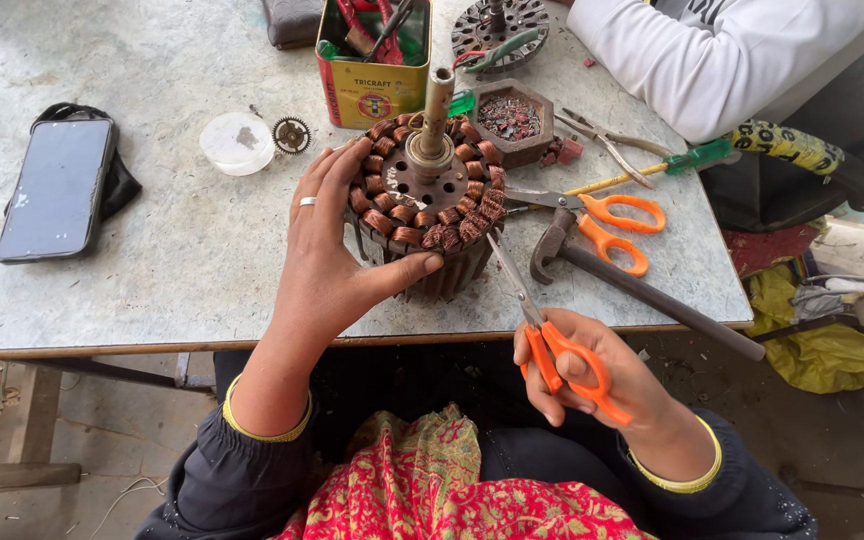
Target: The person uses orange-handled scissors and a hammer to cut and adjust copper windings on a motor stator. They repeatedly trim wire ends and tap the stator with the hammer while seated at a workbench.
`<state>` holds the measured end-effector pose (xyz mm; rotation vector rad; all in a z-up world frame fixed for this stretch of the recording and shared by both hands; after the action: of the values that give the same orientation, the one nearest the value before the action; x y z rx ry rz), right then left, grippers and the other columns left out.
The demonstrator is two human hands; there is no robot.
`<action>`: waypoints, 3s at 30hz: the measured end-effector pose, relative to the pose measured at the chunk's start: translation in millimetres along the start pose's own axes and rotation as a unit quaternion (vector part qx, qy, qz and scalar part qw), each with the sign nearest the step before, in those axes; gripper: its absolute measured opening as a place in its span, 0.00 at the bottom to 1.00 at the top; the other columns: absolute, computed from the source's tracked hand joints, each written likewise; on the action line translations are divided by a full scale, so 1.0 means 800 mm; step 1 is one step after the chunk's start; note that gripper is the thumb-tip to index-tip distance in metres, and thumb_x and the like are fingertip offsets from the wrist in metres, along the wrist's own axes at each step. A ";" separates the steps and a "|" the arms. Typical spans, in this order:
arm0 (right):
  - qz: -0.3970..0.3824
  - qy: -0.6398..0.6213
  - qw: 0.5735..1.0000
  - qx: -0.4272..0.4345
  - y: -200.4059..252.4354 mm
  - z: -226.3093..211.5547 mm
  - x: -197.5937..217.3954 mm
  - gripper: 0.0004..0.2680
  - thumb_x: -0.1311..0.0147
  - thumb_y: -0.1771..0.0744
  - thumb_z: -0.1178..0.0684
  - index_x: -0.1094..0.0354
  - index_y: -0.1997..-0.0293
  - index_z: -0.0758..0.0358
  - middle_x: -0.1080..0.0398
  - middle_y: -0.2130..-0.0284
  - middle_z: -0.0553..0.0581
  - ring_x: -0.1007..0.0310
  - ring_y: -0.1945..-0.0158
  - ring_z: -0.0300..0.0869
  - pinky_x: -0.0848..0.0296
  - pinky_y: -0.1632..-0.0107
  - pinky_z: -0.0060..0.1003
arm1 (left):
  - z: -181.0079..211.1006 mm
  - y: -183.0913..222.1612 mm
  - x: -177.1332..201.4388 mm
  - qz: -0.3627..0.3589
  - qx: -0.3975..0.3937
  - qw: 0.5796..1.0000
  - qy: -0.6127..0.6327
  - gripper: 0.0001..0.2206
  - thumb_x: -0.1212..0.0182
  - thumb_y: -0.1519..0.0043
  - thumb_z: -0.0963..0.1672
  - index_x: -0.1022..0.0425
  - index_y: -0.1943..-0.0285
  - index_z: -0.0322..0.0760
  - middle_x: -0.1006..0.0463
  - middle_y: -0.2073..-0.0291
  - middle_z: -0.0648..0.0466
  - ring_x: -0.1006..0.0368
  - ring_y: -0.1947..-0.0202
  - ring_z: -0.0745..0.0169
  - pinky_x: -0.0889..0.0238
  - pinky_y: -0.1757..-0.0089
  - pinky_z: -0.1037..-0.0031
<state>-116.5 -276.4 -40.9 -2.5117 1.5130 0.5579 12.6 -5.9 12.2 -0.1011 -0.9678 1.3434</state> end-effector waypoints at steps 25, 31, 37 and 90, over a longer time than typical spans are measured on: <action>-0.013 -0.076 0.995 -0.061 -0.018 -0.043 0.031 0.20 0.37 0.34 0.44 0.34 0.55 0.79 0.31 0.81 0.57 0.34 0.82 0.38 0.38 0.79 0.31 | 0.005 -0.007 0.004 -0.017 -0.001 1.000 0.008 0.51 0.16 0.58 0.51 0.40 0.26 0.32 0.36 0.30 0.40 0.40 0.28 0.41 0.46 0.32 0.55; 0.074 0.331 0.938 0.067 -0.041 -0.013 -0.006 0.15 0.31 0.38 0.53 0.32 0.52 0.67 0.31 0.80 0.47 0.35 0.81 0.29 0.40 0.78 0.27 | 0.004 -0.005 0.002 -0.022 0.002 1.000 0.016 0.50 0.16 0.57 0.50 0.40 0.24 0.35 0.34 0.30 0.42 0.36 0.29 0.44 0.42 0.32 0.57; 0.030 0.196 0.977 0.073 -0.049 0.013 -0.001 0.15 0.34 0.36 0.52 0.35 0.50 0.67 0.29 0.74 0.51 0.32 0.77 0.33 0.35 0.74 0.29 | 0.006 -0.004 0.002 -0.027 0.010 0.999 -0.018 0.51 0.16 0.58 0.50 0.41 0.25 0.34 0.34 0.31 0.43 0.36 0.31 0.44 0.43 0.34 0.56; -0.053 0.002 0.995 -0.079 -0.082 -0.039 0.020 0.18 0.34 0.35 0.44 0.32 0.54 0.72 0.29 0.76 0.54 0.27 0.75 0.36 0.38 0.73 0.25 | -0.017 -0.020 0.003 -0.034 -0.026 0.998 0.049 0.53 0.20 0.54 0.57 0.43 0.21 0.33 0.32 0.30 0.43 0.35 0.27 0.45 0.42 0.31 0.58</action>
<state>-45.0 -268.5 -22.3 -2.6926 1.3767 0.6802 33.2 -2.5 14.5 -0.1705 -0.9151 1.2401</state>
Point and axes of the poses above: each hand's wrist, its own y-axis away from the middle knuckle, its own x-axis out of the back of the hand, z = x × y, the point moved 2 cm from there along -y, towards the middle knuckle
